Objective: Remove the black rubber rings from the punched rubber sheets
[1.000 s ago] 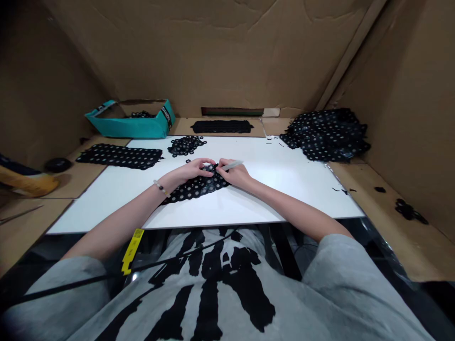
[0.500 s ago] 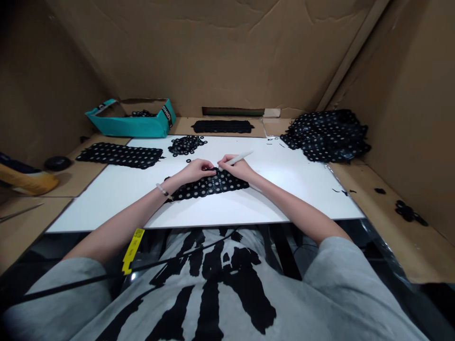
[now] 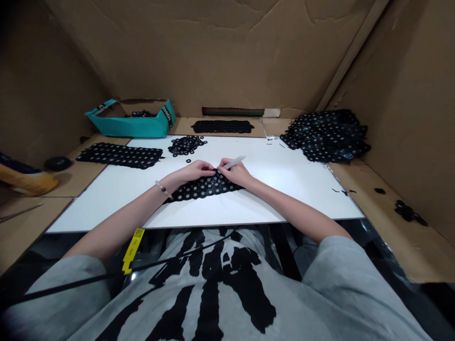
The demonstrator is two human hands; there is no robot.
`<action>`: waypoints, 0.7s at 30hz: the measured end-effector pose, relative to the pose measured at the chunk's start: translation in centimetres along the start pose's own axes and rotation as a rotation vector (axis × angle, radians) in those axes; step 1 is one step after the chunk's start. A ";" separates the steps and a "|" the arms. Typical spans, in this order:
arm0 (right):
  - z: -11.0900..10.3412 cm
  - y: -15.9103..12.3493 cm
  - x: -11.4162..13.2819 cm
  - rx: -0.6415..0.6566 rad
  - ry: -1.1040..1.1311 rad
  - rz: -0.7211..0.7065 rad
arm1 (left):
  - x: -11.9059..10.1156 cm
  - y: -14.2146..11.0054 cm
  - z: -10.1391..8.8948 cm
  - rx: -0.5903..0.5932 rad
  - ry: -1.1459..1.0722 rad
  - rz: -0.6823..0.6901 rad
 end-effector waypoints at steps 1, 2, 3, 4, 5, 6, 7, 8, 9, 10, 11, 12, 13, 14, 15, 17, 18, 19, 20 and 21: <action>0.2 0.0 0.3 0.005 -0.033 -0.032 | 0.0 -0.1 0.0 0.022 -0.012 -0.008; 0.3 0.0 0.6 0.007 -0.064 -0.059 | 0.0 -0.2 -0.1 0.043 -0.016 -0.016; 0.3 0.0 0.8 0.004 -0.082 -0.074 | -0.1 -0.2 -0.2 0.059 -0.015 -0.023; 0.3 0.1 0.7 0.001 -0.080 -0.073 | -0.1 -0.3 -0.3 0.070 -0.012 -0.027; 0.2 0.1 0.6 0.000 -0.055 -0.061 | -0.2 -0.3 -0.3 0.077 -0.011 -0.029; 0.1 0.2 0.3 0.003 -0.013 -0.039 | -0.2 -0.4 -0.4 0.080 -0.010 -0.031; 0.0 0.3 0.0 0.007 0.041 -0.013 | -0.2 -0.4 -0.5 0.075 -0.011 -0.032; -0.1 0.4 -0.4 0.010 0.097 0.016 | -0.3 -0.4 -0.5 0.065 -0.011 -0.031; -0.2 0.4 -0.8 0.006 0.149 0.042 | -0.3 -0.4 -0.6 0.055 -0.011 -0.031; -0.3 0.5 -1.0 -0.003 0.192 0.064 | -0.3 -0.5 -0.6 0.047 -0.011 -0.033; -0.5 0.5 -1.2 -0.013 0.223 0.080 | -0.3 -0.5 -0.5 0.041 -0.011 -0.037; -0.6 0.5 -1.4 -0.023 0.244 0.089 | -0.4 -0.5 -0.5 0.037 -0.011 -0.041; -0.6 0.5 -1.4 -0.031 0.252 0.091 | -0.4 -0.5 -0.5 0.033 -0.010 -0.045; -0.7 0.5 -1.4 -0.038 0.252 0.090 | -0.4 -0.6 -0.4 0.031 -0.010 -0.048; -0.7 0.5 -1.3 -0.045 0.246 0.089 | -0.5 -0.6 -0.4 0.030 -0.010 -0.050; -0.7 0.4 -1.2 -0.054 0.237 0.088 | -0.6 -0.7 -0.3 0.031 -0.011 -0.054; -0.7 0.4 -1.2 -0.055 0.233 0.088 | -0.7 -0.7 -0.3 0.032 -0.010 -0.054; -0.6 0.4 -1.1 -0.053 0.228 0.083 | -0.7 -0.8 -0.3 0.031 -0.009 -0.054; -0.6 0.3 -1.0 -0.050 0.218 0.076 | -0.8 -0.8 -0.3 0.030 -0.009 -0.053; -0.5 0.3 -0.8 -0.047 0.201 0.067 | -0.8 -0.8 -0.3 0.031 -0.011 -0.052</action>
Point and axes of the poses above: each hand's wrist, its own y-axis towards the middle knuckle, its own z-axis out of the palm, x = y × z, the point moved 8 cm from there along y, towards the middle knuckle, and after that the axes turned 5 degrees about x, right-handed, at the moved point
